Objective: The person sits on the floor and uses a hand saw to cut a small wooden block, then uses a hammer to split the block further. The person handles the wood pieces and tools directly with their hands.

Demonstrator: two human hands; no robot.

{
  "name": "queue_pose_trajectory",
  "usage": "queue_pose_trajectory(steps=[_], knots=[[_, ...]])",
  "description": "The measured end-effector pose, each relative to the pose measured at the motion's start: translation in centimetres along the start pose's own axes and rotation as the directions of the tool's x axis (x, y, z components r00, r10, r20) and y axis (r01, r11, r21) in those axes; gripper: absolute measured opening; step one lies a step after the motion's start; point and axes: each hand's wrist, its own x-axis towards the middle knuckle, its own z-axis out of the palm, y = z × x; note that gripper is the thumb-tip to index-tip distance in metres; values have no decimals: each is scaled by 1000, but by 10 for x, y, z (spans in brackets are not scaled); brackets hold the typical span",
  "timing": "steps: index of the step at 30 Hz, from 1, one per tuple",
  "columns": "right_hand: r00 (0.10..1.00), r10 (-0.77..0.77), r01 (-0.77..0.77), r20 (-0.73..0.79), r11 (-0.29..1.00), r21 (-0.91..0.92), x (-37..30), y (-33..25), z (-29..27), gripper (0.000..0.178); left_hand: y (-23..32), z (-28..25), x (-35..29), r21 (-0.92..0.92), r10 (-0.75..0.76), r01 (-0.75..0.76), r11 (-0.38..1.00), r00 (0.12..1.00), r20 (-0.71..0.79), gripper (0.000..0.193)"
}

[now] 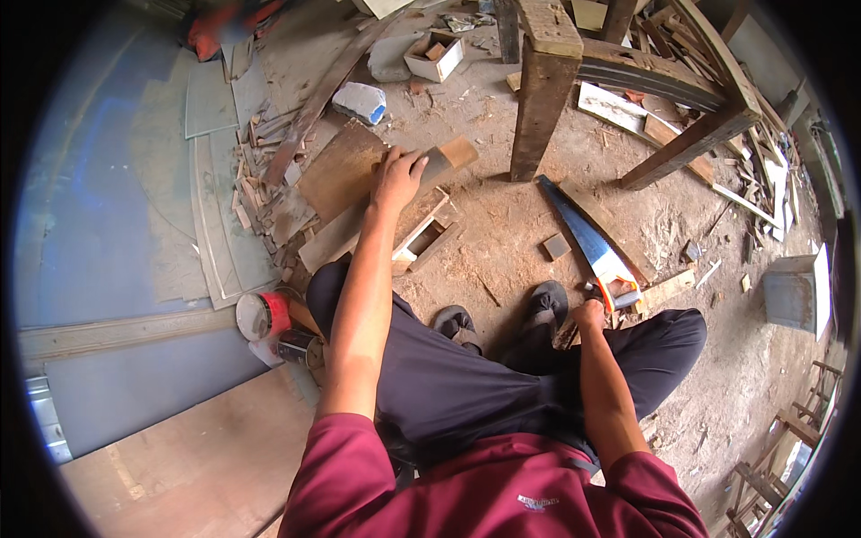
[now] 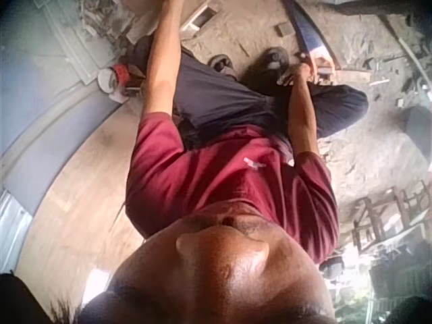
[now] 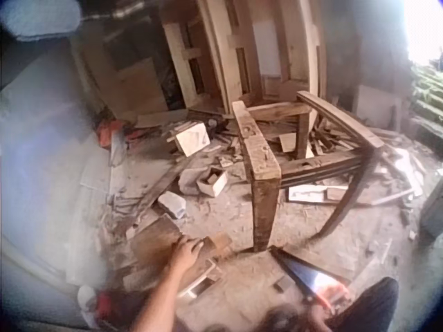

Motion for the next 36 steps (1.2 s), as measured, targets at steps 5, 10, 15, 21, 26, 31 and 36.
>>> queue_pose_trajectory(steps=[5, 10, 15, 21, 26, 31, 36], knots=[[1000, -22, 22, -13, 999, 25, 30, 36, 13, 33, 23, 18, -13, 115, 10, -13, 993, 1000, 22, 80], [992, -128, 129, -19, 992, 16, 31, 25, 10, 38, 5, 8, -5, 56, -5, -1, 998, 994, 111, 94], [998, -65, 64, 4, 989, 137, 31, 30, 5, 49, -3, -8, 3, -286, 32, 132, 949, 864, 502, 86], [986, -169, 158, 3, 929, 334, 10, 5, -10, 56, -9, -9, -1, -191, 106, -42, 981, 934, 342, 70], [947, -215, 297, -237, 868, 398, 33, 19, 15, 42, 15, -12, 5, -254, 36, 67, 965, 924, 381, 55], [886, -408, 416, -221, 487, 768, 2, -29, -10, 33, 10, -12, -11, -287, -27, 152, 946, 918, 396, 60], [802, -489, 495, -343, 223, 840, -35, -75, -60, 22, 23, 13, -37, -157, 27, -1, 988, 986, 166, 66]])
